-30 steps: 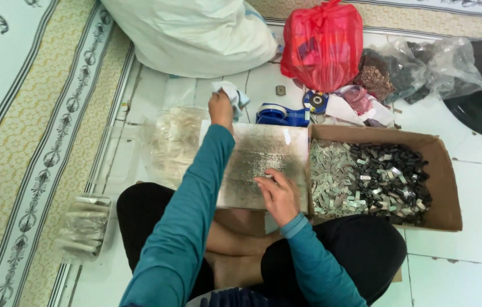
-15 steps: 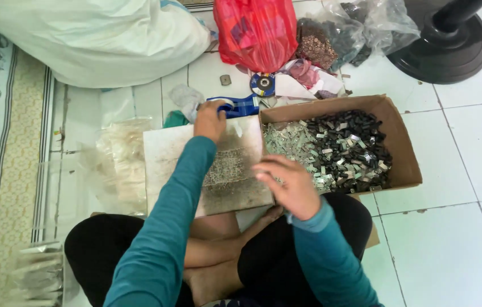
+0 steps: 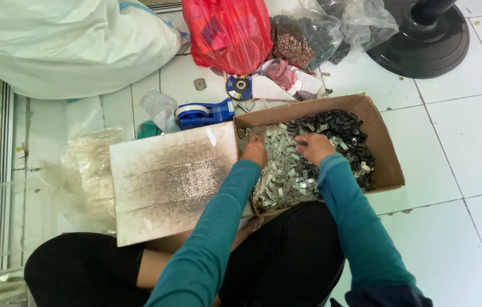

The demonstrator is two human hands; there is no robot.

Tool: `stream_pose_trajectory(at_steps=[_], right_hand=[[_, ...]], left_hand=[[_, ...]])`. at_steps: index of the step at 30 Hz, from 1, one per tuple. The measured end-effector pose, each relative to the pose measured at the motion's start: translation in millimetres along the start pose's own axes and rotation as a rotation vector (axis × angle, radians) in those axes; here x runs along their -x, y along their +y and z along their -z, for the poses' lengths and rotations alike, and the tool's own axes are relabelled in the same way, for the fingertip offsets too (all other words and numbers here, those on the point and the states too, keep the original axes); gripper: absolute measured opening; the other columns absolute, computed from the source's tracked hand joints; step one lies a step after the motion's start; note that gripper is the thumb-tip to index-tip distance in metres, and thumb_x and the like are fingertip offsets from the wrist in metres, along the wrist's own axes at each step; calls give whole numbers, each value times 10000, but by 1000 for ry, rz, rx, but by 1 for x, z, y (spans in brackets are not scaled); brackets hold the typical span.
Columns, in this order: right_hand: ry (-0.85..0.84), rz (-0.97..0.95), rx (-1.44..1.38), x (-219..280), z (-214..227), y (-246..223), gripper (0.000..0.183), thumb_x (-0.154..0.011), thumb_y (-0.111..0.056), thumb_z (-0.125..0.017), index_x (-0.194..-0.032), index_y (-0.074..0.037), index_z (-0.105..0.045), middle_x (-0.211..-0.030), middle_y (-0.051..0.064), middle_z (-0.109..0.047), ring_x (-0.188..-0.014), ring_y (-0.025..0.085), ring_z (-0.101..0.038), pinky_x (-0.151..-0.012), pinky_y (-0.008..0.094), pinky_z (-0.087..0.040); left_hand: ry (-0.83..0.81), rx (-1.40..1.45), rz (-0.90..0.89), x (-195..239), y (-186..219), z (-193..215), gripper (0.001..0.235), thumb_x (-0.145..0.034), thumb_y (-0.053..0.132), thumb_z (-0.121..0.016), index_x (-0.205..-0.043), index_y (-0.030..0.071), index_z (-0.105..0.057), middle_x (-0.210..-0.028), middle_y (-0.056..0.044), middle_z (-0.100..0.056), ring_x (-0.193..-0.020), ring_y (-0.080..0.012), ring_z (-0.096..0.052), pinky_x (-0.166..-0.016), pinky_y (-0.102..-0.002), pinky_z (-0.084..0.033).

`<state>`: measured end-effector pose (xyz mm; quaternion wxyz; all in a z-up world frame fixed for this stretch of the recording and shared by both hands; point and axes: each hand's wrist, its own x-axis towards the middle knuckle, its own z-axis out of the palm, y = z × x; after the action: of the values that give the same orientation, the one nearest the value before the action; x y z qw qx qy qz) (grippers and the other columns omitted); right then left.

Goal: The person sits on the floor and packs small metallic components from a cardboard box into clear plastic bags. They place the components into the bags, fold the tops, and set the filled bags aside. The person repeats this process for multiple bags throughout the clip.

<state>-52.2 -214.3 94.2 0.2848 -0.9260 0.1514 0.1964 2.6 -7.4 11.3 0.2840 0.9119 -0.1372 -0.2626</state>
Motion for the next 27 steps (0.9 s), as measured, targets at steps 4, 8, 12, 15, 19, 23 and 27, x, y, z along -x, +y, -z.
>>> stream_pose_trajectory(at_steps=[4, 8, 12, 15, 19, 23, 27], right_hand=[[31, -30, 44, -108, -42, 45, 346, -985, -235, -682, -1326, -194, -719, -1323, 139, -699, -1193, 345, -678, -988, 507, -582], [62, -98, 68, -123, -74, 36, 414, -942, -246, -697, -1340, -131, -700, -1360, 161, -665, -1272, 336, -624, -1029, 475, -576], [-47, -121, 181, -105, -78, 22, 564, -945, -274, -704, -1462, -83, -584, -1482, 284, -521, -1310, 414, -583, -1028, 572, -565], [-44, -138, 122, -102, -82, 11, 459, -948, -225, -664, -1343, 9, -639, -1364, 302, -610, -1242, 424, -631, -997, 565, -577], [-85, -31, 10, -131, -113, 32, 482, -902, -126, -697, -1370, -19, -651, -1359, 248, -651, -1252, 405, -632, -1036, 522, -564], [-63, -165, -264, -129, -110, 34, 233, -972, -114, -589, -1109, -112, -779, -1164, 199, -741, -938, 356, -747, -869, 483, -626], [219, -138, -102, -127, -92, 35, 278, -1026, -202, -588, -1261, -244, -729, -1192, 144, -679, -1134, 333, -681, -947, 492, -616]], left_hand=[[77, -54, 12, -22, -5, -4, 466, -963, 136, -629, -1382, 39, -449, -1536, -173, -240, -1505, -343, -252, -1197, -415, -455], [53, -17, 38, -13, 7, 8, 578, -962, 49, -573, -1493, 11, -349, -1617, -219, -120, -1530, -392, -153, -1212, -489, -418], [51, -78, 72, -15, 8, -1, 678, -944, 44, -571, -1548, 25, -265, -1630, -227, -84, -1512, -411, -138, -1211, -548, -363], [87, -228, 19, -51, -23, -35, 749, -926, 77, -602, -1581, 29, -242, -1615, -246, -112, -1484, -414, -181, -1184, -576, -354], [35, -313, -10, -22, -3, -15, 582, -949, 116, -570, -1499, 55, -393, -1490, -215, -283, -1377, -391, -346, -1134, -495, -403], [-46, -313, -25, -19, -10, -23, 390, -942, 131, -564, -1325, 94, -506, -1455, -204, -365, -1343, -380, -412, -1092, -498, -413], [144, -70, -4, -12, -5, -22, 317, -944, 60, -536, -1244, 96, -440, -1344, -203, -424, -1261, -330, -493, -967, -450, -474]])
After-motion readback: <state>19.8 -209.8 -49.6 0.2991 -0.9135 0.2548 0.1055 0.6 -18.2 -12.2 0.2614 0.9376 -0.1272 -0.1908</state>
